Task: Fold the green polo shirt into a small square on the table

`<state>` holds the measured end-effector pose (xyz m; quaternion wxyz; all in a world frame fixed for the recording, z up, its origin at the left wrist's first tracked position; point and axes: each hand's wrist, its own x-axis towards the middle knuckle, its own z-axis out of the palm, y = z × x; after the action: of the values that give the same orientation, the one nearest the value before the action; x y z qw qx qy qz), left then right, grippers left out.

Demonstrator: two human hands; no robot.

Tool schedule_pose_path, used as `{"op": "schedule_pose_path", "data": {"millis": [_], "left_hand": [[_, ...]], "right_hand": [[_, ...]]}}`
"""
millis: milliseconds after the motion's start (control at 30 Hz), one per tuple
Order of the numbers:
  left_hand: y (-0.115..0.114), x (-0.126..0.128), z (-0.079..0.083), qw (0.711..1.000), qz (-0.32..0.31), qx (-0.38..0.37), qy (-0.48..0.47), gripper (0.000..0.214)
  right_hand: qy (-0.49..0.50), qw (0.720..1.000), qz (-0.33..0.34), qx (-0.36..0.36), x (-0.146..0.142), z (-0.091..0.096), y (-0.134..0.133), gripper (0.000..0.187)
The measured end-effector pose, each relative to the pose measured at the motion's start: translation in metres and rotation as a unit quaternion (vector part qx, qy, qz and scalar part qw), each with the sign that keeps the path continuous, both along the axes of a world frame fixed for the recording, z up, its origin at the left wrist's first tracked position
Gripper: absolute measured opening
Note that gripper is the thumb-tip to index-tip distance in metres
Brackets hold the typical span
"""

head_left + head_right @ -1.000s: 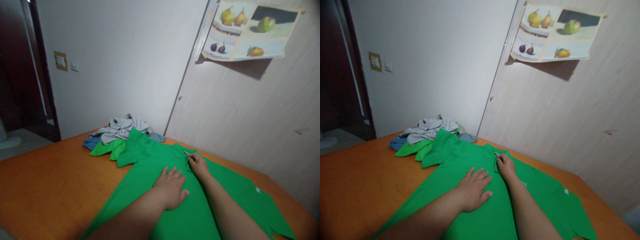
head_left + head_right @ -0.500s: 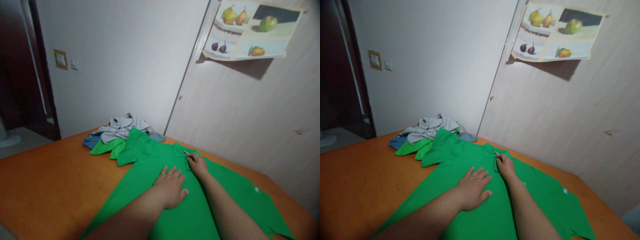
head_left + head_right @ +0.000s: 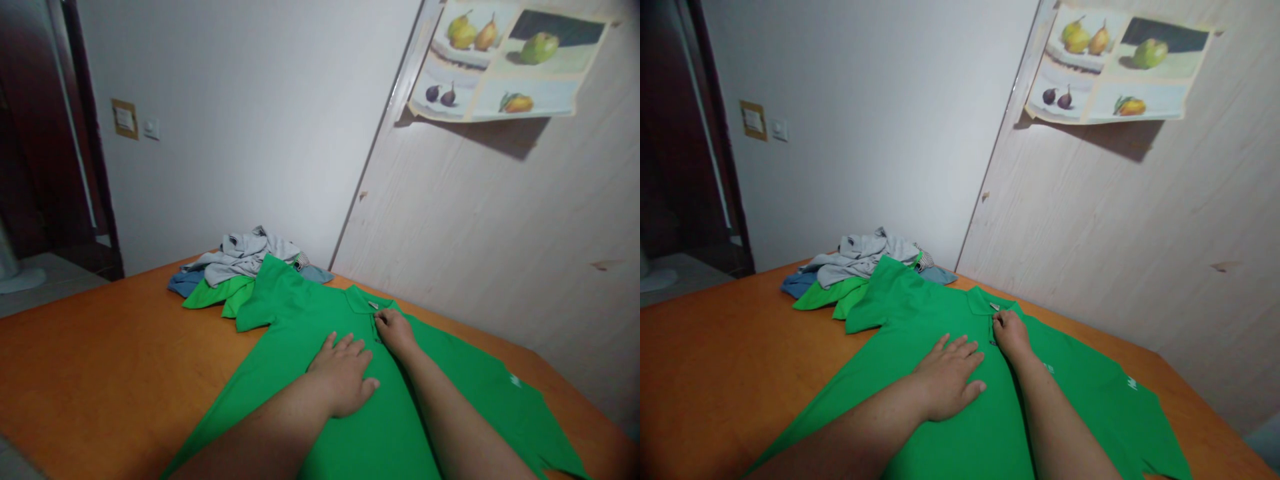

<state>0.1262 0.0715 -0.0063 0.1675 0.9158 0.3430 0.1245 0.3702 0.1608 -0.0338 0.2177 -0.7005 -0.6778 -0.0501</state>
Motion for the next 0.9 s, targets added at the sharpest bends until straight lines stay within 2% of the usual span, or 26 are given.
{"op": "schedule_pose_path", "data": {"millis": [433,700,900], "left_hand": [[0.000,0.000,0.001,1.000,0.000,-0.004,0.007,0.060],[0.000,0.001,0.004,1.000,0.000,-0.008,0.018,0.060],[-0.001,0.001,0.003,1.000,0.004,0.001,0.017,0.059]], "right_hand": [[-0.064,0.997,-0.006,-0.049,-0.005,0.003,-0.004,0.034],[-0.116,0.989,-0.023,-0.087,-0.012,0.007,-0.016,0.041],[-0.134,0.985,-0.013,-0.107,-0.014,0.002,-0.024,0.048]]}}
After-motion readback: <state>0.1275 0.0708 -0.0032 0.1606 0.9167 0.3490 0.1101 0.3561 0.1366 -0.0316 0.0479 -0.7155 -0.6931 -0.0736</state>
